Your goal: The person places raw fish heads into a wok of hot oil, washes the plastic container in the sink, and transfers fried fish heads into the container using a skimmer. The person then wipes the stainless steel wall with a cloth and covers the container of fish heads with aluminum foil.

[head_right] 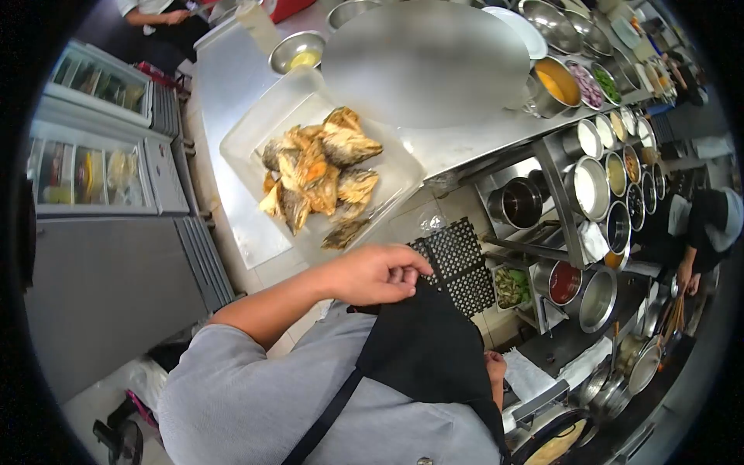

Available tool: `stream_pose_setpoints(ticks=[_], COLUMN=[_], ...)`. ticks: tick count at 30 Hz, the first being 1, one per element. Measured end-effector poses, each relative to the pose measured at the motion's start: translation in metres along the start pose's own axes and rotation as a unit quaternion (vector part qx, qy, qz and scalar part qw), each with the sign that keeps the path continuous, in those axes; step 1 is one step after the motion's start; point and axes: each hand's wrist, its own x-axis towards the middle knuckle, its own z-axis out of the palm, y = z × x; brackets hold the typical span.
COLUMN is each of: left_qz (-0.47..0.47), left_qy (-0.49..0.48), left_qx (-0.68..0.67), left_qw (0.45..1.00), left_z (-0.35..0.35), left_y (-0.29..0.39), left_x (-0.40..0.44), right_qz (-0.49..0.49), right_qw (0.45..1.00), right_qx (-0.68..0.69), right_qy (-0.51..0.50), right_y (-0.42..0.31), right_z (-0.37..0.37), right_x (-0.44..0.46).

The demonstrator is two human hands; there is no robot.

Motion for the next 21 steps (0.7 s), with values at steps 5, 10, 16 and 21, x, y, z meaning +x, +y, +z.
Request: stream_pose_setpoints(ticks=[5, 10, 16, 21], left_qz=[-0.045, -0.244, -0.263, -0.251], left_qy=[0.132, 0.401, 0.496, 0.39], left_qx=[0.065, 0.276, 0.358, 0.566], left_qw=[0.988, 0.838, 0.746, 0.682], left_z=[-0.045, -0.094, -0.141, -0.171], left_y=[-0.007, -0.011, -0.05, -0.06], left_x=[-0.069, -0.125, -0.128, -0.104], right_qz=[-0.036, -0.076, -0.1, 0.015], right_qw=[0.995, 0.967, 0.978, 0.994], right_qx=[-0.084, -0.239, -0.176, -0.103], right_qy=[-0.032, -0.042, -0.055, -0.029], right_y=[-0.127, -0.151, -0.172, -0.213], right_z=[0.022, 0.027, 0.042, 0.063], right_x=[-0.035, -0.032, -0.032, -0.043])
